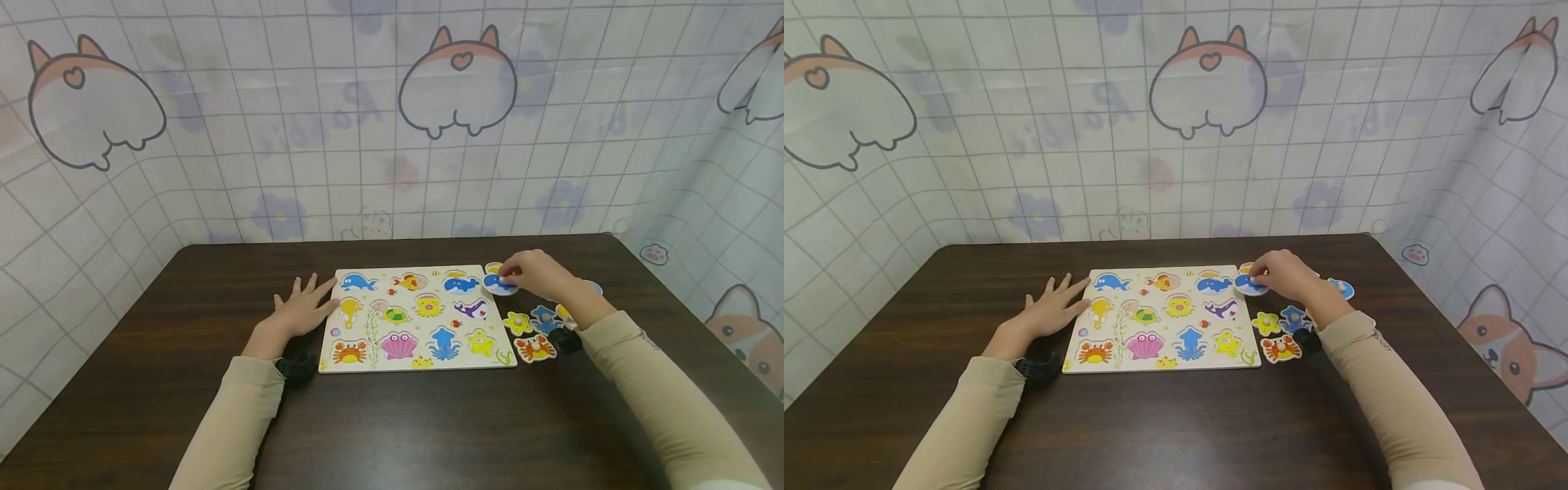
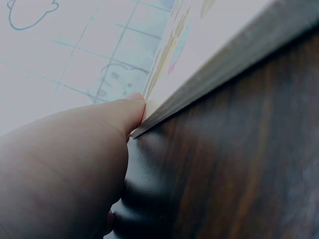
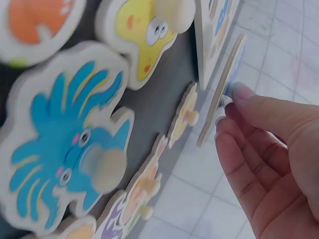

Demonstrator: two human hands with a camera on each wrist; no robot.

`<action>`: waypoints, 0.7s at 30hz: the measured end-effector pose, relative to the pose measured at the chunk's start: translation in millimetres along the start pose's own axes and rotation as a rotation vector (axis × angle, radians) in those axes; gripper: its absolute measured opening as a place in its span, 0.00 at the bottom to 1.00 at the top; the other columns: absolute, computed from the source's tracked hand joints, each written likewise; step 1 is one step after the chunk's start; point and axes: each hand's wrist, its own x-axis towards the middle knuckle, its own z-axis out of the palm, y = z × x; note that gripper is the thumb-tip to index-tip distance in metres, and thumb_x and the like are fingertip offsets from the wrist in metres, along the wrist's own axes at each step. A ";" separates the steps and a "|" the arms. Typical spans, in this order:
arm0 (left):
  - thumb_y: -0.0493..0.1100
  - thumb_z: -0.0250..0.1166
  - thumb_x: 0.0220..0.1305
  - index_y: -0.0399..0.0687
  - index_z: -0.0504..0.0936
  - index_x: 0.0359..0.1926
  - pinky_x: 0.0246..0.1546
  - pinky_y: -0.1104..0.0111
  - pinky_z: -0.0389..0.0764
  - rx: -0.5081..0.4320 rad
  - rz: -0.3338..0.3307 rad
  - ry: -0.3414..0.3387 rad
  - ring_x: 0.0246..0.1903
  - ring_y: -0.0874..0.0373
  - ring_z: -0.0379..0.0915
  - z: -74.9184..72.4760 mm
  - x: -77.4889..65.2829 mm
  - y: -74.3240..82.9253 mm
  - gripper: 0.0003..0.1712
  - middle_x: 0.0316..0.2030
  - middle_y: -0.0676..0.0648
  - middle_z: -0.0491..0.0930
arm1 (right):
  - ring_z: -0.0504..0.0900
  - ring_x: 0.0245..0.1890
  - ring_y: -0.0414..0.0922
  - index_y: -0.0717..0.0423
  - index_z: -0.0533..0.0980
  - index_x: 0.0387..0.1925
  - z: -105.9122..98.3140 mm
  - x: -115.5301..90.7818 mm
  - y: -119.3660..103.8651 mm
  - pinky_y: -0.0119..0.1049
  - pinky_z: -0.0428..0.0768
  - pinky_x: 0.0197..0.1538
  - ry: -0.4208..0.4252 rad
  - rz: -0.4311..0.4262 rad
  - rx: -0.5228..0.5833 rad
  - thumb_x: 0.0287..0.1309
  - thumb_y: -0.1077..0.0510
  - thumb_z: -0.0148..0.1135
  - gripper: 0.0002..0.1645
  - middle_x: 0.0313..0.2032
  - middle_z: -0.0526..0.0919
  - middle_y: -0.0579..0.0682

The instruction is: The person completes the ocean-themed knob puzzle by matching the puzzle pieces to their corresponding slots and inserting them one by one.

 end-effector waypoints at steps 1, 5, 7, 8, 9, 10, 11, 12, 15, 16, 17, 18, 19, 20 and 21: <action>0.61 0.46 0.81 0.53 0.48 0.83 0.64 0.24 0.28 0.001 0.000 -0.001 0.76 0.27 0.23 0.0 0.1 0.1 0.39 0.80 0.32 0.36 | 0.83 0.37 0.50 0.68 0.85 0.47 0.4 1.2 -1.3 0.49 0.85 0.47 0.001 0.001 0.002 0.66 0.67 0.66 0.10 0.44 0.87 0.61; 0.61 0.46 0.81 0.53 0.48 0.83 0.64 0.24 0.28 0.001 0.002 -0.005 0.76 0.27 0.23 -0.1 -0.3 1.2 0.39 0.80 0.31 0.36 | 0.83 0.41 0.53 0.68 0.85 0.47 2.3 6.1 -5.8 0.50 0.84 0.49 0.001 0.008 0.007 0.66 0.67 0.66 0.11 0.46 0.87 0.63; 0.61 0.46 0.81 0.53 0.49 0.83 0.64 0.24 0.29 -0.001 0.002 -0.006 0.76 0.27 0.24 0.0 -1.0 2.2 0.39 0.80 0.31 0.36 | 0.84 0.42 0.54 0.68 0.85 0.47 3.7 8.6 -7.6 0.50 0.84 0.49 -0.002 0.009 0.007 0.66 0.67 0.66 0.10 0.47 0.86 0.63; 0.61 0.46 0.81 0.53 0.49 0.83 0.64 0.24 0.29 -0.001 0.002 -0.005 0.76 0.27 0.24 0.1 -1.2 2.5 0.39 0.80 0.31 0.36 | 0.83 0.42 0.54 0.68 0.85 0.47 4.4 9.8 -8.1 0.50 0.84 0.48 -0.006 0.008 0.009 0.66 0.67 0.66 0.10 0.47 0.86 0.63; 0.61 0.46 0.81 0.53 0.49 0.83 0.64 0.24 0.29 -0.002 0.002 -0.005 0.76 0.27 0.24 0.3 -1.4 2.6 0.39 0.80 0.31 0.37 | 0.83 0.42 0.54 0.67 0.86 0.47 5.3 11.5 -8.4 0.50 0.84 0.48 -0.009 0.006 0.008 0.67 0.67 0.66 0.10 0.47 0.86 0.63; 0.61 0.46 0.81 0.53 0.49 0.83 0.64 0.24 0.29 -0.002 0.000 -0.004 0.76 0.27 0.24 0.6 -1.4 2.4 0.39 0.80 0.31 0.37 | 0.83 0.42 0.53 0.67 0.86 0.46 6.3 13.3 -8.7 0.49 0.84 0.47 -0.012 0.003 0.006 0.67 0.67 0.65 0.10 0.46 0.87 0.62; 0.61 0.47 0.81 0.53 0.49 0.83 0.64 0.24 0.29 -0.002 -0.002 -0.004 0.76 0.27 0.24 0.8 -1.5 2.1 0.39 0.80 0.31 0.37 | 0.83 0.41 0.53 0.67 0.86 0.46 7.3 15.1 -9.2 0.49 0.84 0.46 -0.014 0.002 0.007 0.67 0.67 0.65 0.09 0.46 0.87 0.61; 0.61 0.47 0.81 0.54 0.49 0.83 0.64 0.24 0.29 0.000 -0.004 -0.004 0.76 0.27 0.24 1.2 -1.3 1.7 0.39 0.80 0.32 0.37 | 0.83 0.41 0.53 0.66 0.86 0.46 8.2 16.8 -9.8 0.49 0.83 0.46 -0.015 -0.001 0.007 0.67 0.67 0.65 0.09 0.46 0.87 0.61; 0.61 0.47 0.81 0.53 0.49 0.83 0.64 0.24 0.30 0.005 -0.003 0.001 0.76 0.27 0.24 2.1 -0.8 -0.1 0.39 0.80 0.31 0.37 | 0.83 0.42 0.52 0.65 0.86 0.46 10.8 21.9 -12.3 0.49 0.83 0.47 -0.014 0.005 0.010 0.67 0.66 0.66 0.09 0.46 0.87 0.60; 0.61 0.47 0.81 0.54 0.49 0.83 0.64 0.24 0.29 0.006 -0.004 0.002 0.76 0.27 0.24 2.3 -0.5 -0.5 0.39 0.80 0.32 0.37 | 0.83 0.42 0.53 0.65 0.86 0.46 11.5 23.3 -13.4 0.49 0.83 0.48 -0.015 0.004 0.010 0.67 0.66 0.66 0.09 0.47 0.87 0.60; 0.61 0.47 0.81 0.54 0.49 0.83 0.64 0.24 0.29 0.007 -0.003 0.004 0.76 0.27 0.24 2.4 -0.3 -0.8 0.39 0.80 0.31 0.37 | 0.83 0.43 0.54 0.65 0.86 0.46 12.4 24.7 -14.6 0.49 0.83 0.49 -0.016 0.007 0.011 0.67 0.66 0.66 0.09 0.47 0.87 0.60; 0.61 0.47 0.81 0.54 0.49 0.83 0.64 0.24 0.29 0.008 -0.003 0.005 0.76 0.27 0.24 2.4 0.1 -1.2 0.39 0.80 0.32 0.37 | 0.83 0.44 0.54 0.64 0.86 0.46 12.9 26.0 -15.8 0.50 0.82 0.49 -0.019 0.007 0.010 0.68 0.66 0.66 0.09 0.48 0.87 0.60; 0.61 0.47 0.81 0.54 0.49 0.83 0.64 0.24 0.29 0.010 -0.003 0.006 0.76 0.27 0.24 2.3 0.6 -1.4 0.39 0.80 0.31 0.37 | 0.83 0.45 0.55 0.64 0.86 0.46 13.5 27.6 -17.1 0.50 0.82 0.50 -0.022 0.005 0.009 0.68 0.65 0.66 0.09 0.48 0.87 0.60; 0.61 0.47 0.81 0.54 0.49 0.83 0.64 0.24 0.29 0.010 -0.004 0.006 0.76 0.27 0.24 2.1 1.2 -1.6 0.39 0.80 0.32 0.36 | 0.83 0.46 0.55 0.64 0.86 0.46 13.8 29.1 -18.2 0.50 0.82 0.50 -0.026 -0.001 0.004 0.68 0.65 0.66 0.09 0.48 0.86 0.60; 0.61 0.47 0.81 0.54 0.49 0.83 0.64 0.24 0.29 0.011 -0.003 0.007 0.76 0.27 0.24 1.8 1.6 -1.6 0.39 0.80 0.32 0.36 | 0.83 0.47 0.55 0.64 0.86 0.47 14.2 30.6 -19.2 0.50 0.82 0.50 -0.030 -0.006 0.000 0.68 0.65 0.65 0.09 0.48 0.86 0.60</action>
